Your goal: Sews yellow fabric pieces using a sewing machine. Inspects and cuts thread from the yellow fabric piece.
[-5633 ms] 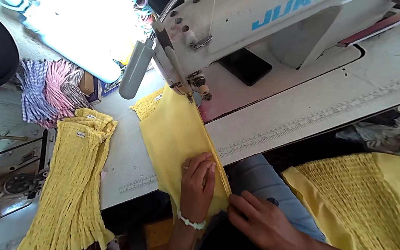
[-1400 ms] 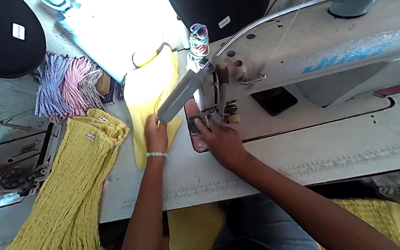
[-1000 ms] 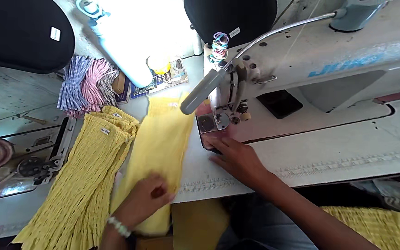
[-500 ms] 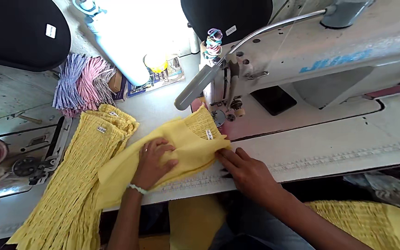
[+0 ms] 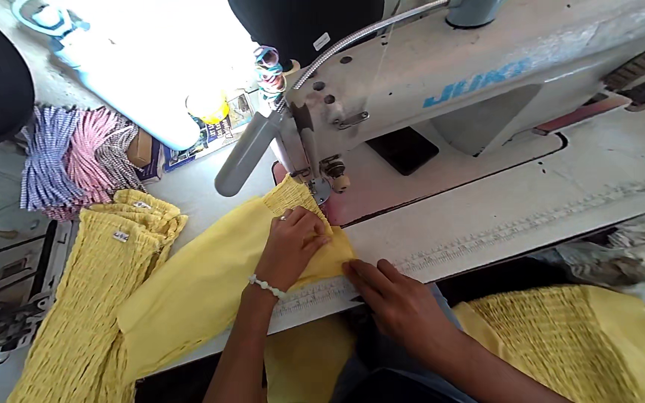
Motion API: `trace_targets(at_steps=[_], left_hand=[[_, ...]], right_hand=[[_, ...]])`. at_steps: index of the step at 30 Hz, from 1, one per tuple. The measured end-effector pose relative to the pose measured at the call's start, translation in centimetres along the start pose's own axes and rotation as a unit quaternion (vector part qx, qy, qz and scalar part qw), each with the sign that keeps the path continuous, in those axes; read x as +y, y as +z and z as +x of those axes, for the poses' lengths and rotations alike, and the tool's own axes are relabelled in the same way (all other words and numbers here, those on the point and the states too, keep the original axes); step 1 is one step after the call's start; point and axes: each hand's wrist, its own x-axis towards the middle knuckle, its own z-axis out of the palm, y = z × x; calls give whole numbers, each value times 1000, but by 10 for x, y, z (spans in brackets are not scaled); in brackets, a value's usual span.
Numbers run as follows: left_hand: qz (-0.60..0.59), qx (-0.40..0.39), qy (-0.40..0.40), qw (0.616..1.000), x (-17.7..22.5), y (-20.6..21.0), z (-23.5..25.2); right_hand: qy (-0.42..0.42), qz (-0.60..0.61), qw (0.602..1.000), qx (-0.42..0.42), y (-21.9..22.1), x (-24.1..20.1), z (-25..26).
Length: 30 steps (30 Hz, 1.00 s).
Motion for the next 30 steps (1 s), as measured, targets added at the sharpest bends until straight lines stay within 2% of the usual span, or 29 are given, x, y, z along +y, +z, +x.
trace_targets(at_steps=[4,9,11,13,16,18,21,25,27,30], left_hand=[[-11,62,31,997,-9,13,4],[-20,40,35,998,-36,13,9],[17,33,34,999,-40,11,6],[77,38,31,996,-39,12,2],[172,109,62,977,-22,19,-4],[160,145,82,973,-7,24,-9],[45,64,23,997,4,23,-12],[-34,-19,-51,998,7,13,-1],[-42,-35,-50,997,11,8,2],[-27,-25,-5,999,14,6,5]], right_hand=[[0,-14,1000,7,1,-6,-2],[7,-26,1000,7,1,-13,-6],[11,-25,1000,1,0,-14,-6],[17,-22,1000,-6,0,-15,-5],[26,-19,999,-9,-1,-17,-4],[28,-16,999,-1,0,-16,-5],[39,-7,999,4,1,-15,-8],[26,-15,1000,9,3,-13,-11],[18,-22,1000,12,4,-13,-12],[14,-26,999,13,4,-13,-11]])
